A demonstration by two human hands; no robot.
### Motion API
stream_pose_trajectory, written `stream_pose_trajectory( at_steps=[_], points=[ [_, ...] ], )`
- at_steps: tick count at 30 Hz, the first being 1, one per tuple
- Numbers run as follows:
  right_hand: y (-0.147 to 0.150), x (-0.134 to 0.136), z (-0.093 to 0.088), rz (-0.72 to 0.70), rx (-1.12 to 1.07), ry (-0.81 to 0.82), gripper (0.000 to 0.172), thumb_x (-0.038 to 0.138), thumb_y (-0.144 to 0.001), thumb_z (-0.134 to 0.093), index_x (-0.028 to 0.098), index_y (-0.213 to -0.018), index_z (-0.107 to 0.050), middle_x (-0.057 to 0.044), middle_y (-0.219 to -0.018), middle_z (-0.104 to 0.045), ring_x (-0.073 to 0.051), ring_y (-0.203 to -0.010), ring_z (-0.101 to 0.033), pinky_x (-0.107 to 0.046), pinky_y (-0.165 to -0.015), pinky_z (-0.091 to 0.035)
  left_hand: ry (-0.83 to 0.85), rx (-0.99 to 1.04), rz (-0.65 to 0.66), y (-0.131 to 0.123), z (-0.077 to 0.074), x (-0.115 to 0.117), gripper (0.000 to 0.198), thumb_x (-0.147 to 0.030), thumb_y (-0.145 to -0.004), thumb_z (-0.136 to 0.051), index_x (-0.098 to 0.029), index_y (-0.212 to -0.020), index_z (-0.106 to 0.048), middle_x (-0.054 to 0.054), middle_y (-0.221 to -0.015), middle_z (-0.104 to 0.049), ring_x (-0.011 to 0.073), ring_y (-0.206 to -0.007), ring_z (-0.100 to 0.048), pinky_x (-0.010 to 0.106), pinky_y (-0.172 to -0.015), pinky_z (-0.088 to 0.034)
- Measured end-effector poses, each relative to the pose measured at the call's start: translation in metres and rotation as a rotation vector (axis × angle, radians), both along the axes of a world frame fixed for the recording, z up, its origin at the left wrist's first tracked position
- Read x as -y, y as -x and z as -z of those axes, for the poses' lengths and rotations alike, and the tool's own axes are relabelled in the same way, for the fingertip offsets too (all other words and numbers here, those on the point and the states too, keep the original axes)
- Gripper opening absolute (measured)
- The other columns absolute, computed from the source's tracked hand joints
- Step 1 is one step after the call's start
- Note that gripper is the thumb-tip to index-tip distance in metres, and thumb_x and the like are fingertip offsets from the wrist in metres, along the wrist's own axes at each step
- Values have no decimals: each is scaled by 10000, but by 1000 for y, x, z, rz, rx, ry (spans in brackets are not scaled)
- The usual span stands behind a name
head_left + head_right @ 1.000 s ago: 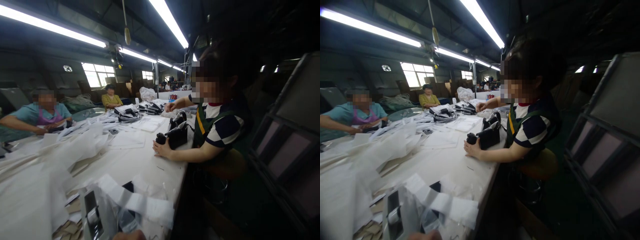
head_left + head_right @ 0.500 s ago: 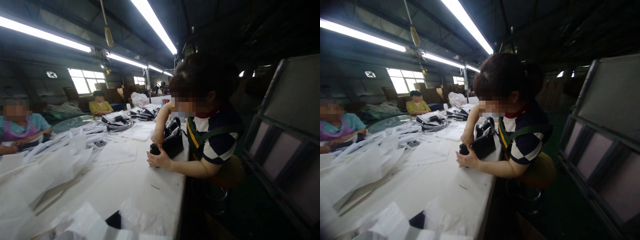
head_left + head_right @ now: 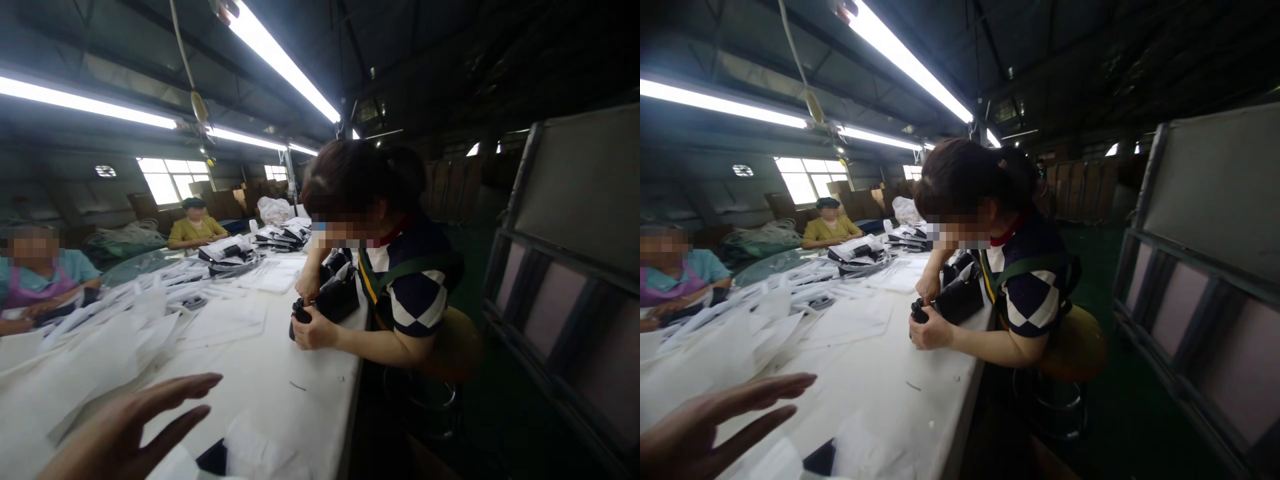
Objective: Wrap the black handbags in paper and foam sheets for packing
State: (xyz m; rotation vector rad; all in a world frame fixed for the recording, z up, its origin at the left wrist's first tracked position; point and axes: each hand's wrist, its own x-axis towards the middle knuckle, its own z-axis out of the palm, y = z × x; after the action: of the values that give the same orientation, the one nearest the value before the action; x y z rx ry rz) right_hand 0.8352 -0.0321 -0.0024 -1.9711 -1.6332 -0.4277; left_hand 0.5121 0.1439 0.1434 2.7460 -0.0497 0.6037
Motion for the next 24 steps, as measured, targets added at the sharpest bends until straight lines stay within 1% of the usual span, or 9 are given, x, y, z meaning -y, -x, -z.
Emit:
stream_pose_trajectory(
  at_steps=[2, 4, 6, 8, 12, 14, 17, 20, 24],
  points=[
    [-1, -1, -3, -18, 21, -7, 142, 210, -981, -554, 198, -1090, -644, -9, -956, -682, -130, -793, -671, -262, -671, -579, -7, 45, 114, -7, -11, 38, 273, -612, -775, -623, -482, -989, -733, -123, -975, -750, 221, -819, -749, 242, -719, -601],
    [-2, -1, -5, -34, 41, -12, 189, 301, -971, -588, 170, -1100, -630, -42, -1044, -655, -143, -831, -659, -284, -703, -574, 25, 22, 169, -12, -17, 69, 268, -568, -788, -633, -442, -996, -746, -89, -979, -756, 230, -829, -749, 239, -747, -594],
    [-2, -2, -9, -50, 60, -16, 214, 308, -964, -598, 176, -1130, -619, -43, -1083, -639, -152, -863, -653, -299, -724, -571, 87, -4, 156, -18, -15, 85, 293, -544, -797, -642, -407, -1036, -743, -59, -1015, -757, 239, -872, -744, 258, -792, -591],
    [-1, -5, -14, -64, 83, -21, 244, 314, -961, -600, 167, -1156, -607, -51, -1104, -633, -167, -888, -650, -323, -743, -572, 171, -45, 114, -28, -6, 85, 333, -538, -802, -646, -371, -1077, -734, -31, -1069, -750, 249, -933, -730, 289, -824, -592],
    [4, -6, -27, -98, 147, -16, 248, 339, -961, -595, 197, -1163, -607, -57, -1142, -630, -181, -916, -641, -347, -776, -574, 463, -176, 62, -54, 24, 62, 431, -553, -800, -647, -292, -1138, -706, 25, -1162, -720, 279, -1045, -691, 373, -888, -582],
    [8, 3, -31, -120, 189, -13, 231, 304, -1014, -501, 169, -1173, -599, -47, -1117, -619, -165, -933, -652, -330, -777, -561, 578, -184, 37, -66, 39, 53, 511, -572, -768, -669, -256, -1169, -682, 59, -1197, -703, 300, -1089, -670, 407, -904, -575],
    [9, 36, -32, -168, 252, -9, 214, 276, -1016, -497, 160, -1161, -603, -41, -1091, -619, -150, -911, -659, -298, -744, -556, 630, -164, 6, -76, 60, 47, 632, -597, -740, -676, -222, -1246, -621, 105, -1260, -667, 313, -1105, -662, 440, -931, -557],
    [2, 86, -31, -206, 298, -16, 234, 308, -945, -624, 190, -1147, -612, -50, -1115, -635, -162, -881, -646, -317, -731, -571, 670, -154, -19, -84, 79, 51, 783, -612, -723, -676, -198, -1366, -508, 137, -1282, -646, 309, -1137, -645, 442, -979, -522],
    [-19, 139, -38, -184, 320, -70, 255, 333, -961, -597, 198, -1177, -603, -67, -1179, -615, -192, -975, -635, -361, -819, -560, 717, -171, -72, -111, 103, 59, 997, -552, -661, -763, -138, -1470, -354, 203, -1343, -582, 330, -1183, -609, 422, -988, -503]
  ],
)
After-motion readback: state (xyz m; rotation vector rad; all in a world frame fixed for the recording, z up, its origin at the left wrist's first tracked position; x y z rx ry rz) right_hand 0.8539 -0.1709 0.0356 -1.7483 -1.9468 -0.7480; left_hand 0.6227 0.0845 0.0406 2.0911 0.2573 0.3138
